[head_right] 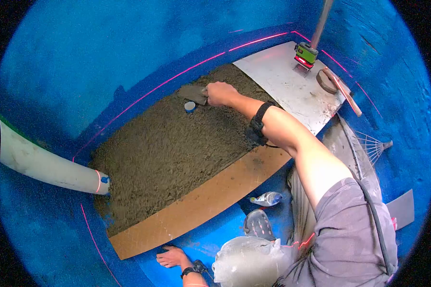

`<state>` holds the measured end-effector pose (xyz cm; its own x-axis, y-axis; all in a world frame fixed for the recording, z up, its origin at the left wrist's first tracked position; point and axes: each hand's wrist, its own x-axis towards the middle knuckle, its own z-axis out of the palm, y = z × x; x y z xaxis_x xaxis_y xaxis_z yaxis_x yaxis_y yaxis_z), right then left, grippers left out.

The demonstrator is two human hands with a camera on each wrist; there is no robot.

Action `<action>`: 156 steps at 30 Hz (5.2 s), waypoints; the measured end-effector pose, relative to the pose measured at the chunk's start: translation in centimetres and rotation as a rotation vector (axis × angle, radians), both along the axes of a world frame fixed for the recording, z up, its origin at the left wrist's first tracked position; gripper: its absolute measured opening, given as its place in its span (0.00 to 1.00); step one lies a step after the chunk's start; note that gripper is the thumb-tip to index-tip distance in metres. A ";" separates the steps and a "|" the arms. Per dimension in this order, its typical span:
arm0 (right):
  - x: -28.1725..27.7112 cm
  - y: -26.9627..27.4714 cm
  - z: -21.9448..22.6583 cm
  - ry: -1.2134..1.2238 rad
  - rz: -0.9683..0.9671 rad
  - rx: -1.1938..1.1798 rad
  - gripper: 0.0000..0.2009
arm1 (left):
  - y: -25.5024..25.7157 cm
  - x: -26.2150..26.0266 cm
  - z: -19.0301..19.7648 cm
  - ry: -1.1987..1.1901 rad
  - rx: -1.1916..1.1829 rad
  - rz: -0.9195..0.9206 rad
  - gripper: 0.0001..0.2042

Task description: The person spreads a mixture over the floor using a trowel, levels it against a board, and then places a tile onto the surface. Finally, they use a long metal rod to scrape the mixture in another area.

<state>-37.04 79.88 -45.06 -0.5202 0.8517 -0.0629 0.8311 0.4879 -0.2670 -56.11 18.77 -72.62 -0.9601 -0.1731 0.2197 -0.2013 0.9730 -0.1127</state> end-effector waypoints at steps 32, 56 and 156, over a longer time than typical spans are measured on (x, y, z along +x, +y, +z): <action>13.8 -0.4 -4.1 0.148 -0.254 0.017 0.15 | 0.2 0.3 0.3 0.040 -0.018 -0.036 0.26; 22.4 -17.2 -2.4 -0.064 -0.411 0.142 0.26 | 0.2 0.4 0.2 0.066 -0.057 -0.024 0.25; -0.3 -27.6 -1.2 0.404 0.515 -0.328 0.28 | 0.5 -0.1 0.6 0.119 0.077 -0.057 0.27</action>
